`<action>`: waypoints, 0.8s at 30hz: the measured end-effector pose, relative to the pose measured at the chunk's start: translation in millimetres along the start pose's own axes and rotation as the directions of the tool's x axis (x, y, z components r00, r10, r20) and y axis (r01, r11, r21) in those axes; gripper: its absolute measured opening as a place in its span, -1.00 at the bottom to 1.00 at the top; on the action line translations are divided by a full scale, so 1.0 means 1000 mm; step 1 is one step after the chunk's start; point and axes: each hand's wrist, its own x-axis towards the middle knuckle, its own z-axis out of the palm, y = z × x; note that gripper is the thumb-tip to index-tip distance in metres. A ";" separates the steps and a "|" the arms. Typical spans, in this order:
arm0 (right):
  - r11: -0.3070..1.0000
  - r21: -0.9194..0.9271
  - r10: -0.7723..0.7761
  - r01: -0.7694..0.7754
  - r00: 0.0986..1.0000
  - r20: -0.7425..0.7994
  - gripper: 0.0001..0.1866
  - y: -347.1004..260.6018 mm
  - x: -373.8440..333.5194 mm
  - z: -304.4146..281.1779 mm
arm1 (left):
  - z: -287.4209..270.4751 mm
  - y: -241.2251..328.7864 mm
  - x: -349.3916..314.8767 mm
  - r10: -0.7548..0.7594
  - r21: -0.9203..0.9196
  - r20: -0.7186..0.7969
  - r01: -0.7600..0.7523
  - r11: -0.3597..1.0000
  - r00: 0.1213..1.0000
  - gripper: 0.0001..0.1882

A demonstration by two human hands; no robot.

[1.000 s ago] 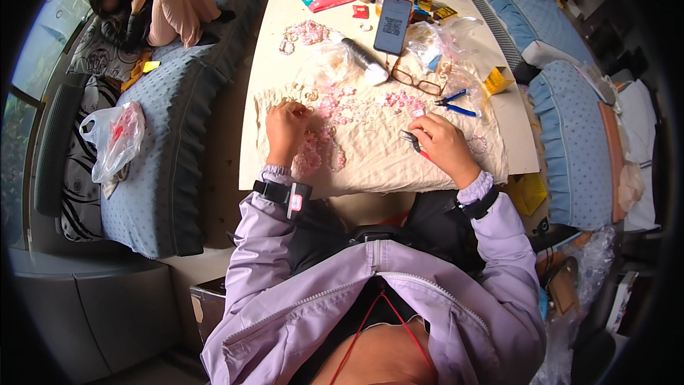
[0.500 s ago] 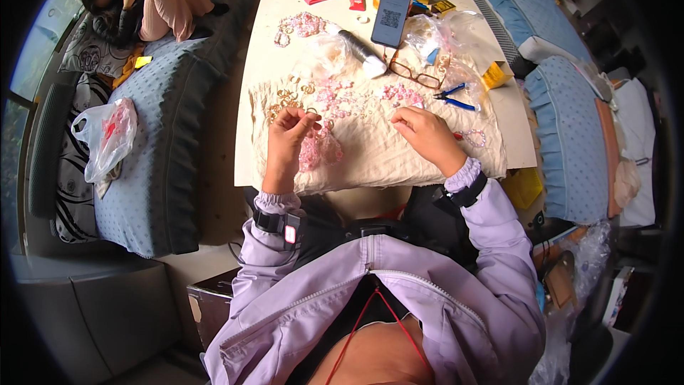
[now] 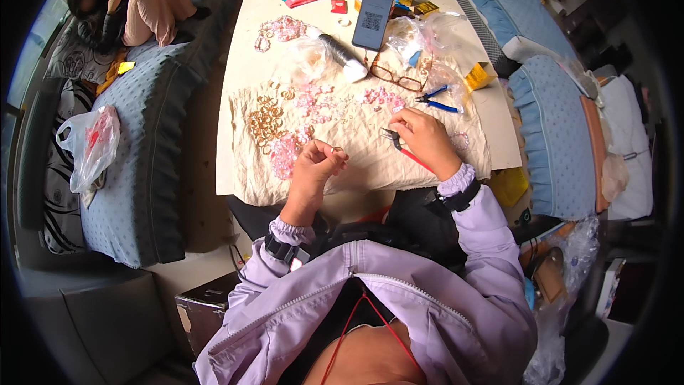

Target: The person assembles a beaded keychain by threading pink beads onto a string and attaching a metal ring. They use pliers to open and close the ring, then inspect the finished keychain before continuing to add more beads and rings.

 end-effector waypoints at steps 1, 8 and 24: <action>1.000 0.025 0.014 -0.014 1.000 0.007 -0.90 0.001 -0.001 -0.003 | 0.001 0.000 0.000 -0.002 0.010 0.000 0.002 1.000 1.000 -0.86; 0.999 0.015 -0.045 0.044 0.997 0.059 -0.90 -0.002 0.002 0.000 | 0.008 -0.003 -0.019 -0.104 0.081 0.016 0.102 0.991 0.994 -0.80; 0.993 0.043 -0.116 0.108 0.966 0.231 -0.86 -0.042 0.051 0.028 | -0.100 0.090 0.080 0.247 0.649 -0.022 -0.174 0.741 0.969 -0.96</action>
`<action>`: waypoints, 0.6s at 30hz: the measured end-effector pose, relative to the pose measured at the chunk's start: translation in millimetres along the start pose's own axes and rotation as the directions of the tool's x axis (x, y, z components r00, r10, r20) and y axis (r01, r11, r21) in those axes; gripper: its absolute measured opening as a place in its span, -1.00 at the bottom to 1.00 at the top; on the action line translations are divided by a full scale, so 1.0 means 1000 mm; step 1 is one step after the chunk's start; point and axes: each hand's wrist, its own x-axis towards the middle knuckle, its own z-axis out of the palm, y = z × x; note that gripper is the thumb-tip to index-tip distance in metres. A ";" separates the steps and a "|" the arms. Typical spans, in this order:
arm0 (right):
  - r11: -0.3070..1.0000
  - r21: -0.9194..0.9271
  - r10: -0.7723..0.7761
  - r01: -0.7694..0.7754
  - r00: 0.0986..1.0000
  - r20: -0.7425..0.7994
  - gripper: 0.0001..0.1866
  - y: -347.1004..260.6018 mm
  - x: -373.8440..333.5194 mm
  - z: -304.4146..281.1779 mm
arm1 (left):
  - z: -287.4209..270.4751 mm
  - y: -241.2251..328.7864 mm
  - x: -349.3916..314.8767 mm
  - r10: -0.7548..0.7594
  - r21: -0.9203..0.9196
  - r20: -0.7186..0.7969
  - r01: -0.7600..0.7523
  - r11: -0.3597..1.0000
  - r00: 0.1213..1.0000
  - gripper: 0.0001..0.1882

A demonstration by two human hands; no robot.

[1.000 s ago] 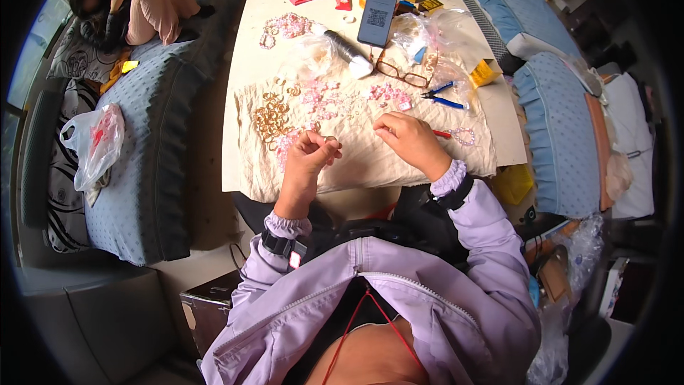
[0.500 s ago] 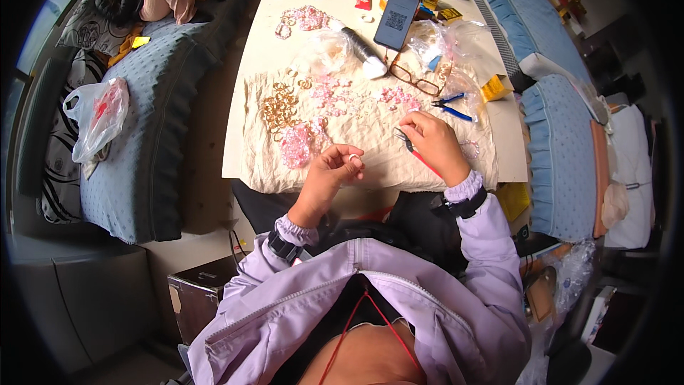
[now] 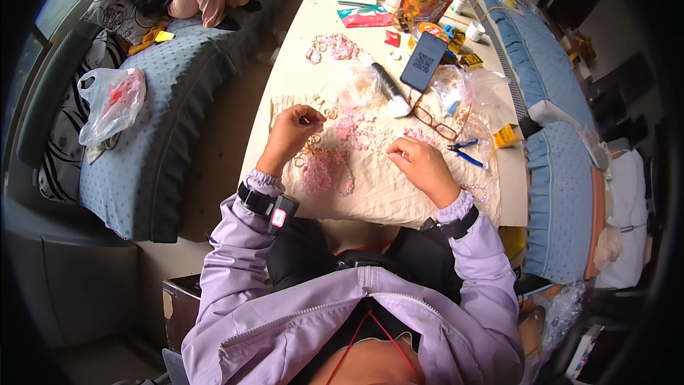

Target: The person assembles a beaded keychain by threading pink beads onto a string and attaching a metal ring. They use pliers to open and close the ring, then inspect the finished keychain before continuing to add more beads and rings.

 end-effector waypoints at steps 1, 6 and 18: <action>1.000 -0.025 -0.006 0.005 1.000 -0.012 -0.86 0.001 0.010 -0.002 | -0.001 -0.001 0.000 0.018 0.140 -0.019 -0.015 0.990 1.000 -0.96; 0.996 0.043 -0.067 0.073 0.988 -0.136 -0.84 0.015 0.101 -0.007 | 0.007 -0.006 -0.011 0.178 0.378 -0.146 -0.112 0.919 0.973 -0.87; 0.986 -0.165 -0.005 -0.019 0.989 -0.145 -0.63 0.067 0.282 0.082 | 0.012 -0.020 -0.007 0.246 0.260 -0.232 -0.184 0.948 0.941 -0.89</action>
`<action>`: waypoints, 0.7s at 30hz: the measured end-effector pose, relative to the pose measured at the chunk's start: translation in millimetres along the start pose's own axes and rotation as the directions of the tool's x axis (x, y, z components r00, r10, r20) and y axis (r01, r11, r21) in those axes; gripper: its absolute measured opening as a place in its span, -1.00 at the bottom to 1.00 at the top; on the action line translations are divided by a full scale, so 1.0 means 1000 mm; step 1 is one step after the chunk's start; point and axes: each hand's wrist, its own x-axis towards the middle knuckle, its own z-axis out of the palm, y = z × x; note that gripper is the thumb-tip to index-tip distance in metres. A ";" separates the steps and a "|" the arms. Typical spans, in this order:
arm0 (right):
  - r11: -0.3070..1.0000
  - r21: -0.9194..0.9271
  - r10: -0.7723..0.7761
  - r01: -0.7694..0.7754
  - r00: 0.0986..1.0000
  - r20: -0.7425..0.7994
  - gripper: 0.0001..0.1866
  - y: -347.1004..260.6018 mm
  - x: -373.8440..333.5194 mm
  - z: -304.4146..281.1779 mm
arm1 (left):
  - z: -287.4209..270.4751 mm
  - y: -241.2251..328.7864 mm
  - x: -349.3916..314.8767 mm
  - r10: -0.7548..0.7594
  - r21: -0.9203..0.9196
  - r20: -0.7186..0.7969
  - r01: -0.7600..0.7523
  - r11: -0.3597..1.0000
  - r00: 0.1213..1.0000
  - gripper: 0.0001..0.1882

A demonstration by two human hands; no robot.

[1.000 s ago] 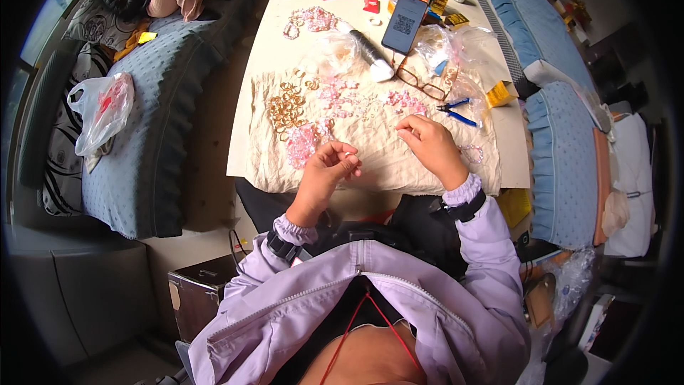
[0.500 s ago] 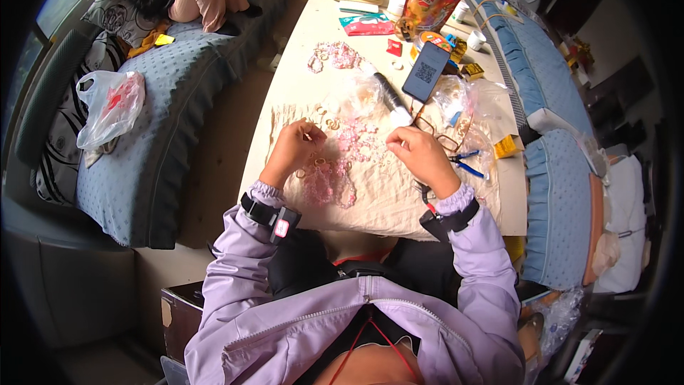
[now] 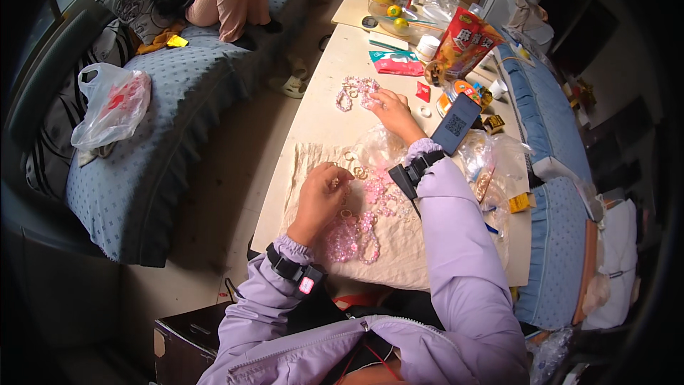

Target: The person assembles a beaded keychain by threading pink beads onto a string and attaching a metal ring. They use pliers to open and close the ring, then inspect the finished keychain before continuing to add more beads and rings.

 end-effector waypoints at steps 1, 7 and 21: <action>0.999 -0.013 0.032 -0.032 0.999 0.001 -0.62 0.001 0.005 0.007 | 0.001 0.001 -0.001 0.018 0.009 -0.027 -0.018 1.000 0.999 -0.86; 0.991 -0.131 0.013 0.005 0.991 0.133 -0.64 0.015 0.021 0.008 | 0.000 0.009 0.001 -0.001 -0.002 -0.026 0.001 1.000 1.000 -0.81; 0.435 0.886 0.185 -0.162 0.979 0.088 -0.63 0.001 -0.021 -0.089 | -0.012 0.007 -0.001 -0.224 -0.521 -0.049 0.166 0.837 0.973 -0.79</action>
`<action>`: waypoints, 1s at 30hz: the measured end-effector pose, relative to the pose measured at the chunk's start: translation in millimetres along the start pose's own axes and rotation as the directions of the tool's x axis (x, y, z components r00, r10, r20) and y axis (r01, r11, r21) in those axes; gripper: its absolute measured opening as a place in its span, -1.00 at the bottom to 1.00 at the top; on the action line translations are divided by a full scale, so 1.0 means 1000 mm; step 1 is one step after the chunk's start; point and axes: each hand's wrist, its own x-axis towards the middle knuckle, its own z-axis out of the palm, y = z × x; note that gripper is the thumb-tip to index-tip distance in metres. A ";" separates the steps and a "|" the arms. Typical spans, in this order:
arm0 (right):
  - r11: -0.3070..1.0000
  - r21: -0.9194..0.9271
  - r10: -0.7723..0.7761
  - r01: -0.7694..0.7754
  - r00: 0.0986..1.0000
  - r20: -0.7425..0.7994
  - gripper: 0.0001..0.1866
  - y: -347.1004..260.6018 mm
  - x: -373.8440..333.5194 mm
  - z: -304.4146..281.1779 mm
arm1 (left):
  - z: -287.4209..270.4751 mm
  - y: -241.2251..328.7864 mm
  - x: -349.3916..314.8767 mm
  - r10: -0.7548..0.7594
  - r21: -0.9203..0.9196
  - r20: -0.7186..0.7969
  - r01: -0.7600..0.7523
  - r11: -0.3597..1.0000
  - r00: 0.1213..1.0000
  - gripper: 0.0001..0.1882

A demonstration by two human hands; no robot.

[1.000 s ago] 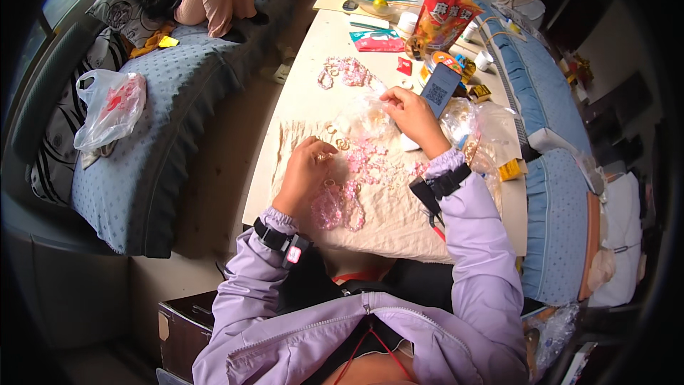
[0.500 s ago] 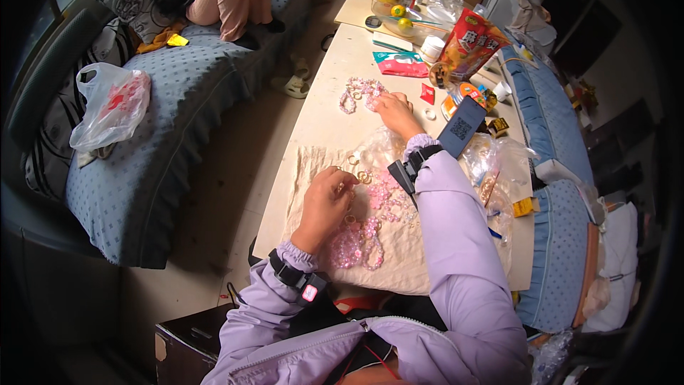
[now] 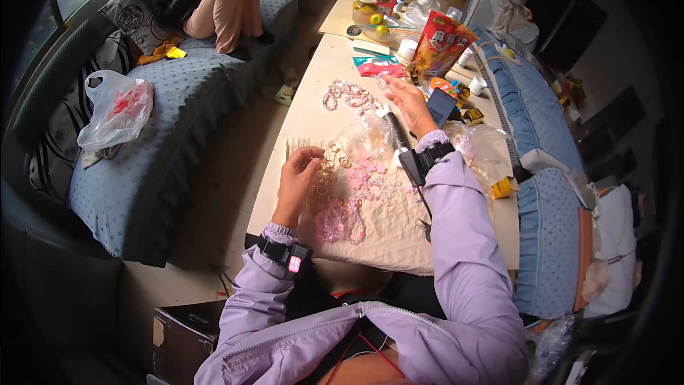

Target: The person assembles a beaded keychain by threading pink beads onto a string and attaching a metal ring. They use pliers to open and close the ring, then inspect the finished keychain before continuing to add more beads and rings.

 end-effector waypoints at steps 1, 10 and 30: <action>0.995 0.097 -0.037 0.028 0.995 0.089 -0.62 -0.013 -0.012 0.001 | 0.001 0.008 -0.004 -0.057 -0.166 0.087 0.071 0.984 0.995 -0.76; 0.936 0.345 -0.076 -0.077 0.909 0.410 -0.49 -0.054 -0.211 0.019 | 0.069 0.048 -0.046 -0.157 -0.616 0.469 0.449 0.648 0.869 -0.45; 0.947 -0.253 0.297 -0.198 0.842 0.450 -0.57 -0.017 -0.369 -0.010 | 0.074 0.027 -0.148 -0.444 -0.138 0.461 0.556 0.820 0.768 -0.58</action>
